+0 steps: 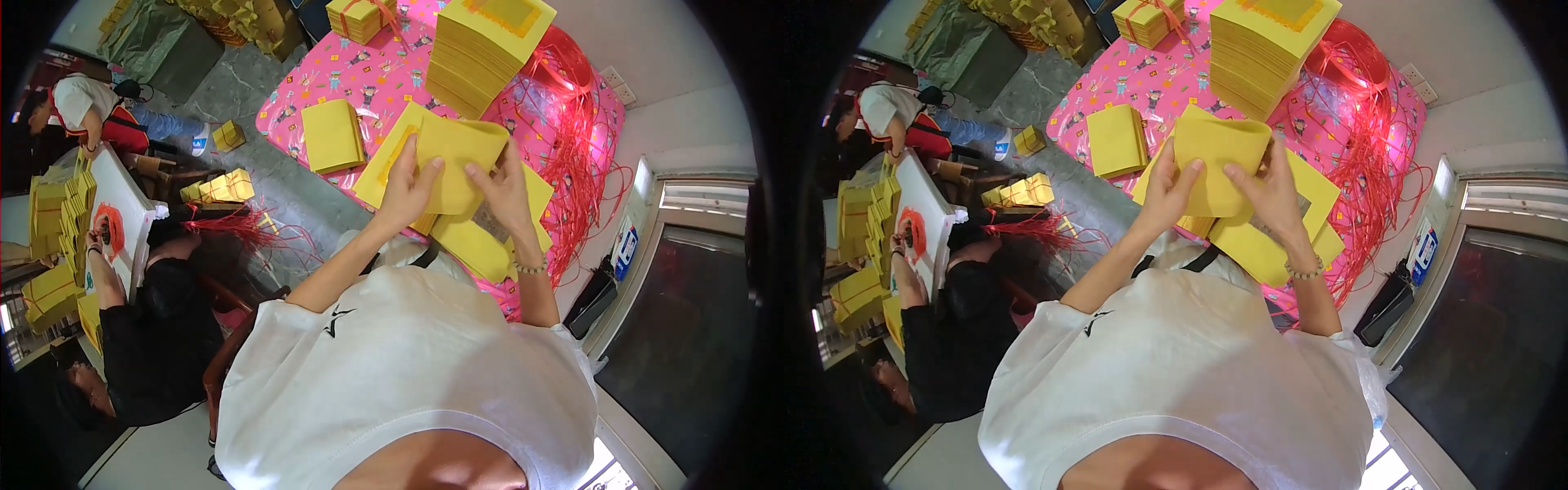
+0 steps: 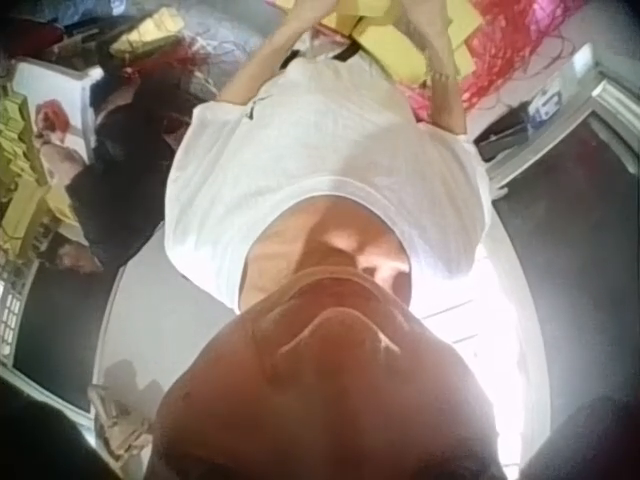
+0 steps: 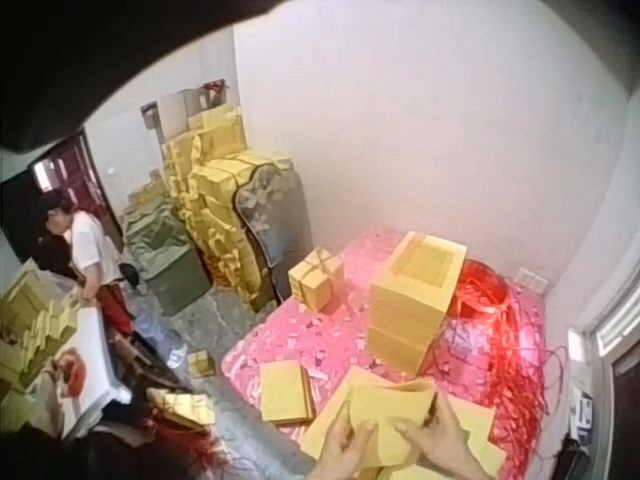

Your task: Counting and stacking sheets of yellow joss paper.

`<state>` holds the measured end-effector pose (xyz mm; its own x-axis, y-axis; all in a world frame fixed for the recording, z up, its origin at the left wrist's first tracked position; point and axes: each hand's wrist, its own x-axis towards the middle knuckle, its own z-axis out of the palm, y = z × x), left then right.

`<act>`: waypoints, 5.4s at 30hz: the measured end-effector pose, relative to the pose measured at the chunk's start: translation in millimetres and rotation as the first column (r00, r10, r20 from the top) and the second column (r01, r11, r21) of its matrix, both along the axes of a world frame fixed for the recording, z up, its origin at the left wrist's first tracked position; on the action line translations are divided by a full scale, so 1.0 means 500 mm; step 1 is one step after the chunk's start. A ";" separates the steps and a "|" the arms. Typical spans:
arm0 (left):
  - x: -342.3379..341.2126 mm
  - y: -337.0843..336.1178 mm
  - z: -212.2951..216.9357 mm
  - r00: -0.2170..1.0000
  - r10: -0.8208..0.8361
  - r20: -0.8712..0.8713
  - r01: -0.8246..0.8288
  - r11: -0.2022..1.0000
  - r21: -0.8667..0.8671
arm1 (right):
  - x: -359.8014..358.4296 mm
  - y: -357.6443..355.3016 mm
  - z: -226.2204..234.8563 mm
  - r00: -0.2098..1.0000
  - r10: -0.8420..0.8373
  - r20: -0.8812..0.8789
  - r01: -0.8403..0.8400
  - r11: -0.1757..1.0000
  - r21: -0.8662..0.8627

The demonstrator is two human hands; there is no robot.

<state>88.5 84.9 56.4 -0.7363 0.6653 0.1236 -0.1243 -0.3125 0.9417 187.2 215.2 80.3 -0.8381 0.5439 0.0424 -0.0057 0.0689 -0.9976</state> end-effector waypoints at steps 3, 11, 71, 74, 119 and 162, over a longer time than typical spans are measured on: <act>0.002 -0.024 -0.031 0.990 -0.059 -0.127 0.039 0.987 -0.156 | -0.013 0.008 0.041 0.997 -0.058 -0.049 0.071 0.935 0.347; 0.007 -0.049 -0.026 0.963 -0.124 -0.238 0.057 0.961 -0.269 | -0.012 0.010 0.083 0.993 0.072 0.098 -0.115 0.811 0.574; 0.236 -0.739 -0.134 -0.568 0.684 -0.459 -0.783 -0.620 0.045 | 0.067 0.114 -0.030 0.964 0.232 -0.129 -0.257 0.938 -0.233; 0.156 -0.764 0.025 -0.714 0.550 -0.433 -0.632 -0.772 0.061 | 0.062 0.099 -0.042 0.988 0.041 -0.150 -0.075 0.970 -0.231; 0.018 -0.254 0.011 0.877 0.455 0.157 -0.455 0.890 -0.039 | -0.146 -0.112 0.022 0.779 0.626 -0.008 -0.626 0.779 -0.027; -0.001 -0.130 0.076 0.968 0.250 -0.027 -0.251 0.967 -0.039 | -0.077 -0.103 0.042 0.966 0.240 -0.101 -0.247 0.967 -0.067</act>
<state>88.2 19.8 94.4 -0.8777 0.4648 0.1169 -0.0269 -0.2914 0.9562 148.7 163.5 101.5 -0.9401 0.3287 0.0904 -0.1041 -0.0242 -0.9943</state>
